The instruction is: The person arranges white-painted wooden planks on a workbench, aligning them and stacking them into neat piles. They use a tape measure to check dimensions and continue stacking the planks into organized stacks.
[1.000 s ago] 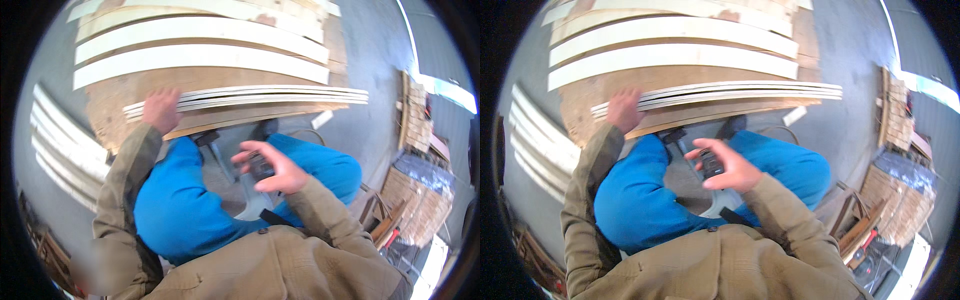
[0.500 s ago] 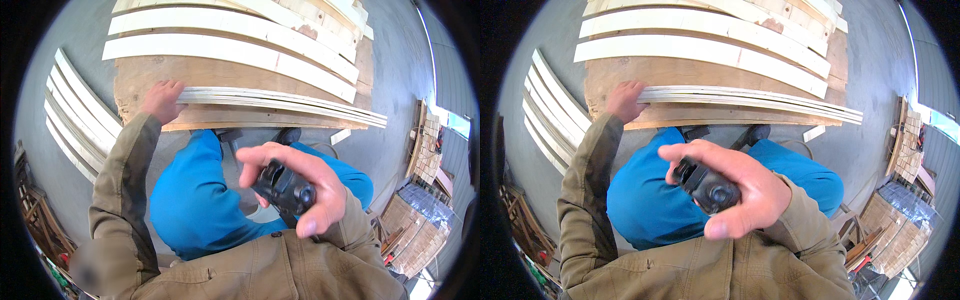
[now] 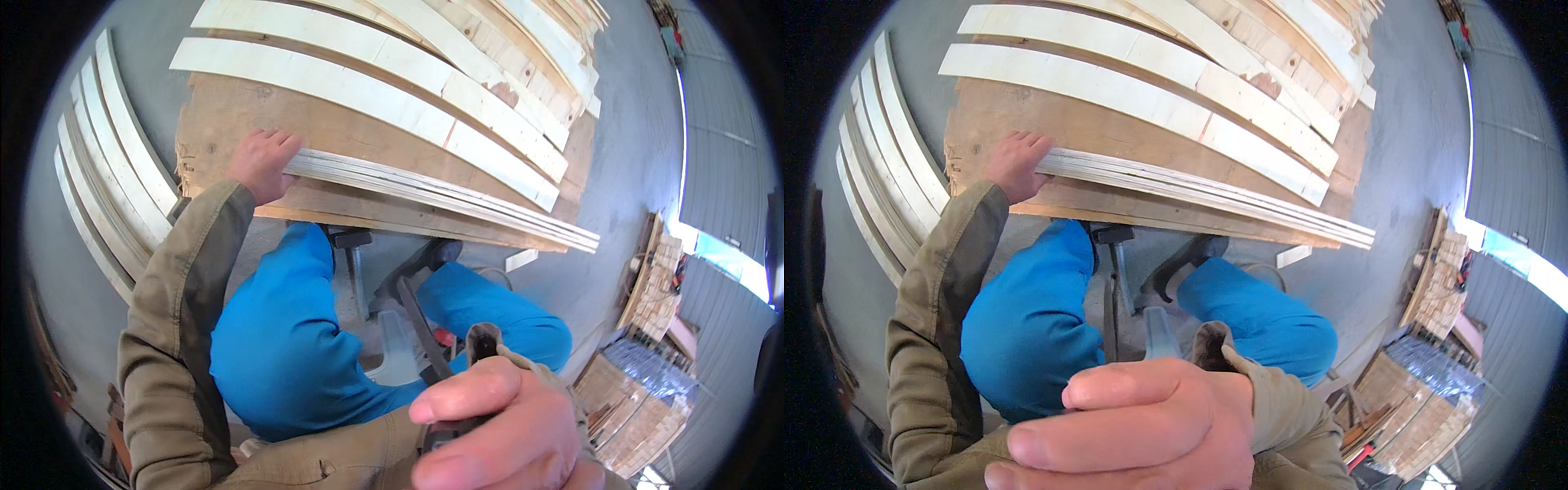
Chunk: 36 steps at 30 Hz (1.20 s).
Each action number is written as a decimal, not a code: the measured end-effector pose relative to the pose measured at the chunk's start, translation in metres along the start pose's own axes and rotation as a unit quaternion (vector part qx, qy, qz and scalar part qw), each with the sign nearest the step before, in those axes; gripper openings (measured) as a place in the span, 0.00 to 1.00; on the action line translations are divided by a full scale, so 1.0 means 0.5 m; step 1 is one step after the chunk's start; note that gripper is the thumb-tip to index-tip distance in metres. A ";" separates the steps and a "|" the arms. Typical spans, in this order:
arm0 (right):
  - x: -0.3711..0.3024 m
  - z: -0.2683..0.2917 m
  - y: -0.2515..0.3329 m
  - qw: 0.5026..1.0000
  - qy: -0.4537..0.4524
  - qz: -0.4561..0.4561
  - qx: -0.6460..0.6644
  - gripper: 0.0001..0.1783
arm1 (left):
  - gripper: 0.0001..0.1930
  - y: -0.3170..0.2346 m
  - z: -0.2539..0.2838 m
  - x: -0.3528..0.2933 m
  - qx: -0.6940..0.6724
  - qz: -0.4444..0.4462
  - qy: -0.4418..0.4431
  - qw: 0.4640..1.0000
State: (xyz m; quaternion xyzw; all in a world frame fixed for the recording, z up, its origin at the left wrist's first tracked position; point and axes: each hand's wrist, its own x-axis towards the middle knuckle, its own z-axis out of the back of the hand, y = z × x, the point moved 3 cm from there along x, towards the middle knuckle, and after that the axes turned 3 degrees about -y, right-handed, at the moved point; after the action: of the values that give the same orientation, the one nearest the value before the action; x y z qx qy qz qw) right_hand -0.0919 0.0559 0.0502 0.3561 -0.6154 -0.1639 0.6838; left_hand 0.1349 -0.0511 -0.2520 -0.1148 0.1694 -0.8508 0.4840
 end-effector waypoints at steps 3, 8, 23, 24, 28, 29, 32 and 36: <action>-0.009 -0.004 0.004 1.000 -0.002 -0.005 0.005 0.22 | 0.25 -0.003 -0.004 -0.005 0.001 0.022 0.013 1.000; -0.034 -0.012 -0.003 0.998 -0.040 0.004 0.055 0.23 | 0.22 -0.006 0.002 -0.004 -0.012 0.000 -0.023 1.000; -0.037 0.020 0.003 0.997 -0.029 0.013 0.069 0.18 | 0.22 -0.011 0.008 -0.001 -0.005 -0.010 -0.012 1.000; -0.038 0.021 0.003 0.997 -0.035 0.021 0.067 0.18 | 0.22 -0.011 0.008 -0.001 -0.004 -0.005 -0.020 1.000; -0.021 0.002 0.032 0.984 -0.073 -0.154 0.055 0.17 | 0.22 -0.013 0.010 -0.007 0.023 0.005 0.000 1.000; -0.022 -0.012 0.040 0.981 -0.084 -0.174 0.024 0.19 | 0.22 -0.013 0.011 -0.006 0.026 0.005 0.007 1.000; -0.034 0.002 0.028 0.982 -0.022 -0.177 -0.055 0.27 | 0.22 -0.010 0.015 0.003 0.037 -0.004 0.022 0.999; -0.082 0.080 -0.038 0.959 0.117 -0.235 -0.110 0.39 | 0.25 -0.017 0.021 0.009 0.047 -0.007 0.039 0.998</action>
State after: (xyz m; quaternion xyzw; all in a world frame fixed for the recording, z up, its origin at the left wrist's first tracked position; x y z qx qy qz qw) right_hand -0.1339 0.0585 0.0067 0.4296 -0.4084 -0.3438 0.7284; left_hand 0.1295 -0.0530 -0.2390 -0.0594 0.1469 -0.8649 0.4762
